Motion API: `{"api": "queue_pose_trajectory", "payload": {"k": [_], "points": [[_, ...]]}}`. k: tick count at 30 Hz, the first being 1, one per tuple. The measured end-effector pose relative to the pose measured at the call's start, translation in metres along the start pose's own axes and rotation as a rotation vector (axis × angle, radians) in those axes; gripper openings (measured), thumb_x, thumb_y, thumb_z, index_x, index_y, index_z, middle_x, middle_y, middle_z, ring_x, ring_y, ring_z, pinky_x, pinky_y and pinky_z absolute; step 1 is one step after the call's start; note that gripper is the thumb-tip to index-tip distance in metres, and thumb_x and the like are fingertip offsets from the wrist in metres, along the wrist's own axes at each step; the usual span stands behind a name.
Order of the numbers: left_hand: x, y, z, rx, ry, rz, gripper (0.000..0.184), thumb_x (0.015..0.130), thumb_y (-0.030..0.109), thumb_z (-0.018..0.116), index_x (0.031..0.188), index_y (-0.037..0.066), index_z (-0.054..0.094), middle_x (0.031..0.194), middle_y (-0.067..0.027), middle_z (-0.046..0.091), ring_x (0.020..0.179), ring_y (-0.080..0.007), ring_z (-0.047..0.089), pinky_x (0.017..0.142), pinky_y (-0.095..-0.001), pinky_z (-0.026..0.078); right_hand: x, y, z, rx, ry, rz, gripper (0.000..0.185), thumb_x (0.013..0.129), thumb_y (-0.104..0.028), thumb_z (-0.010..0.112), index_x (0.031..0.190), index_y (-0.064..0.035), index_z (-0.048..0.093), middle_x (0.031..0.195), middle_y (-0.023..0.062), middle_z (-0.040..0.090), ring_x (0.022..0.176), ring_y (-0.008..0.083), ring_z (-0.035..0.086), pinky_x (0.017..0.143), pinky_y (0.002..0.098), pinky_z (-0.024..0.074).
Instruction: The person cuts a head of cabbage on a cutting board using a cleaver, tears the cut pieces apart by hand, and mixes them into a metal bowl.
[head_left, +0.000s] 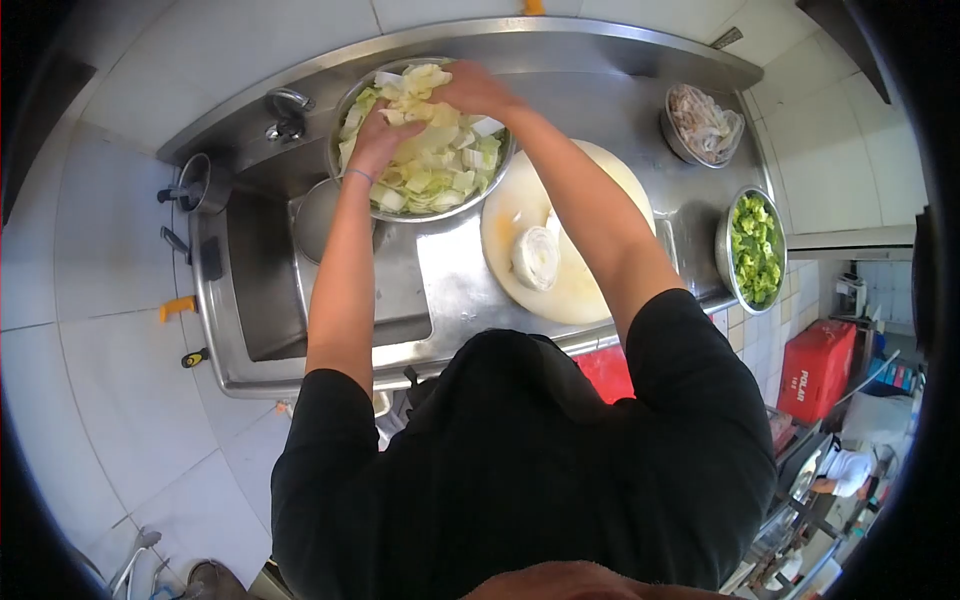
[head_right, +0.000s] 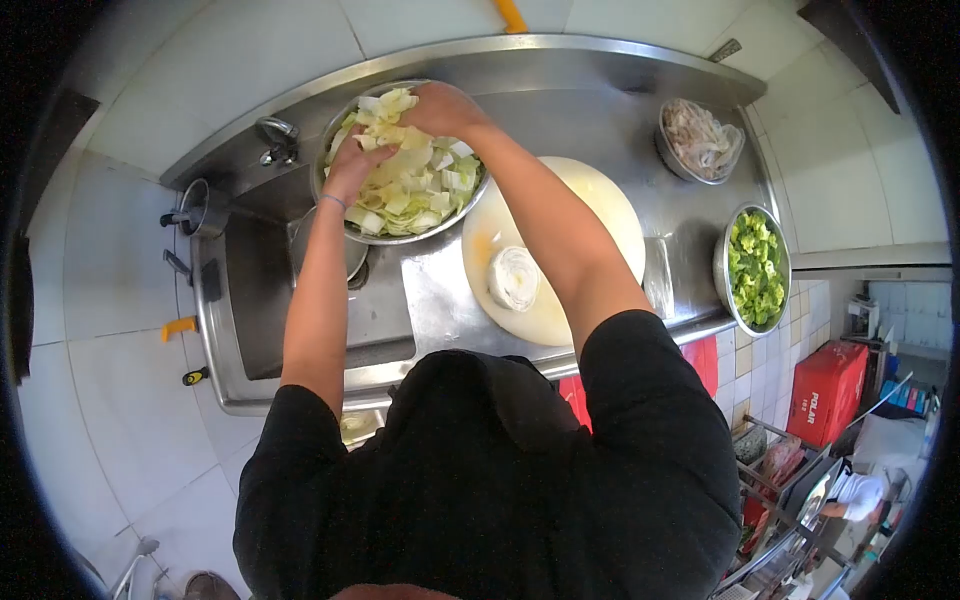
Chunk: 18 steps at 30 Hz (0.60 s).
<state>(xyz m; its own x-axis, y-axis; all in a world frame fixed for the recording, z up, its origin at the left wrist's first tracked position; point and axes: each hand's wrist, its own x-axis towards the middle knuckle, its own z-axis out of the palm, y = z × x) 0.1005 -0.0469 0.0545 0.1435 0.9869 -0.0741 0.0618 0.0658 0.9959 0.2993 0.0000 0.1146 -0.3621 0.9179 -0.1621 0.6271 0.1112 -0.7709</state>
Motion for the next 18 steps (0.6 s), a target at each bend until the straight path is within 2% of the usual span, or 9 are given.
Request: {"api": "queue_pose_trajectory", "payload": {"k": [1, 5, 7, 10, 11, 14, 15, 17, 18], "points": [[0.001, 0.003, 0.0, -0.022, 0.014, 0.022, 0.063, 0.085, 0.005, 0.075, 0.141, 0.001, 0.047, 0.128, -0.0079, 0.063, 0.113, -0.0191, 0.062, 0.096, -0.0311, 0.05, 0.001, 0.001, 0.002, 0.157, -0.038, 0.026, 0.044, 0.082, -0.031, 0.065, 0.117, -0.0051, 0.07, 0.117, 0.02, 0.069, 0.105, 0.0365, 0.067, 0.095, 0.0434, 0.0529], [0.005, 0.004, 0.003, -0.092, 0.005, 0.183, 0.053, 0.085, 0.001, 0.073, 0.135, 0.004, 0.054, 0.123, -0.0041, 0.065, 0.11, -0.0157, 0.062, 0.094, -0.0303, 0.05, -0.001, 0.001, 0.016, -0.018, 0.107, -0.182, 0.048, 0.08, -0.032, 0.069, 0.121, -0.0076, 0.07, 0.118, 0.0183, 0.069, 0.107, 0.0355, 0.066, 0.097, 0.042, 0.0515], [0.003, 0.001, 0.007, 0.062, 0.173, 0.198, 0.056, 0.079, 0.003, 0.077, 0.131, 0.003, 0.057, 0.123, -0.0089, 0.066, 0.11, -0.0213, 0.064, 0.094, -0.0314, 0.051, 0.008, 0.007, 0.036, -0.145, 0.269, -0.252, 0.051, 0.078, -0.034, 0.072, 0.123, -0.01, 0.069, 0.119, 0.017, 0.069, 0.109, 0.0346, 0.065, 0.098, 0.0415, 0.051], [0.008, -0.008, 0.001, 0.39, 0.368, 0.226, 0.063, 0.075, 0.01, 0.082, 0.133, 0.004, 0.056, 0.123, -0.0168, 0.066, 0.111, -0.0298, 0.065, 0.095, -0.0357, 0.051, 0.007, 0.007, 0.046, -0.359, 0.404, -0.316, 0.054, 0.076, -0.038, 0.078, 0.121, -0.0081, 0.071, 0.104, 0.0196, 0.072, 0.096, 0.0366, 0.068, 0.087, 0.0406, 0.054], [0.01, -0.016, -0.004, 0.514, 0.411, 0.23, 0.066, 0.075, 0.014, 0.083, 0.134, 0.005, 0.056, 0.123, -0.0195, 0.066, 0.112, -0.0327, 0.065, 0.096, -0.0376, 0.051, 0.005, 0.008, 0.037, -0.333, 0.194, -0.228, 0.059, 0.074, -0.043, 0.079, 0.122, -0.0098, 0.07, 0.11, 0.0193, 0.071, 0.103, 0.036, 0.066, 0.091, 0.0412, 0.0522], [0.013, -0.055, -0.02, 0.822, 0.271, -0.023, 0.073, 0.073, 0.024, 0.084, 0.137, 0.005, 0.054, 0.126, -0.0253, 0.063, 0.118, -0.0401, 0.06, 0.1, -0.044, 0.049, -0.022, 0.029, 0.002, -0.365, -0.104, -0.309, 0.057, 0.077, -0.043, 0.077, 0.122, -0.0097, 0.07, 0.117, 0.0183, 0.069, 0.112, 0.0325, 0.064, 0.096, 0.041, 0.0502], [0.013, -0.059, -0.02, 0.874, 0.285, 0.074, 0.073, 0.074, 0.027, 0.083, 0.137, 0.005, 0.054, 0.126, -0.0261, 0.062, 0.119, -0.0404, 0.059, 0.101, -0.0447, 0.048, -0.032, 0.044, -0.009, -0.448, -0.082, -0.278, 0.051, 0.08, -0.042, 0.075, 0.119, -0.0089, 0.071, 0.124, 0.0163, 0.068, 0.116, 0.0302, 0.062, 0.098, 0.0408, 0.0487], [-0.006, -0.063, -0.022, 0.985, 0.324, 0.262, 0.074, 0.075, 0.031, 0.082, 0.138, 0.005, 0.053, 0.127, -0.0277, 0.061, 0.122, -0.041, 0.056, 0.103, -0.0462, 0.046, -0.05, 0.08, -0.03, -0.449, -0.126, -0.106, 0.045, 0.081, -0.033, 0.075, 0.119, -0.009, 0.071, 0.118, 0.0153, 0.07, 0.108, 0.0288, 0.065, 0.094, 0.0392, 0.0502], [-0.021, -0.053, -0.017, 0.992, 0.342, 0.309, 0.073, 0.076, 0.03, 0.082, 0.138, 0.004, 0.054, 0.128, -0.0273, 0.061, 0.123, -0.0409, 0.055, 0.104, -0.0462, 0.045, -0.078, 0.089, -0.039, -0.326, -0.1, -0.001, 0.042, 0.081, -0.029, 0.073, 0.119, -0.0114, 0.07, 0.118, 0.0167, 0.069, 0.109, 0.0319, 0.064, 0.093, 0.0397, 0.0508]]}}
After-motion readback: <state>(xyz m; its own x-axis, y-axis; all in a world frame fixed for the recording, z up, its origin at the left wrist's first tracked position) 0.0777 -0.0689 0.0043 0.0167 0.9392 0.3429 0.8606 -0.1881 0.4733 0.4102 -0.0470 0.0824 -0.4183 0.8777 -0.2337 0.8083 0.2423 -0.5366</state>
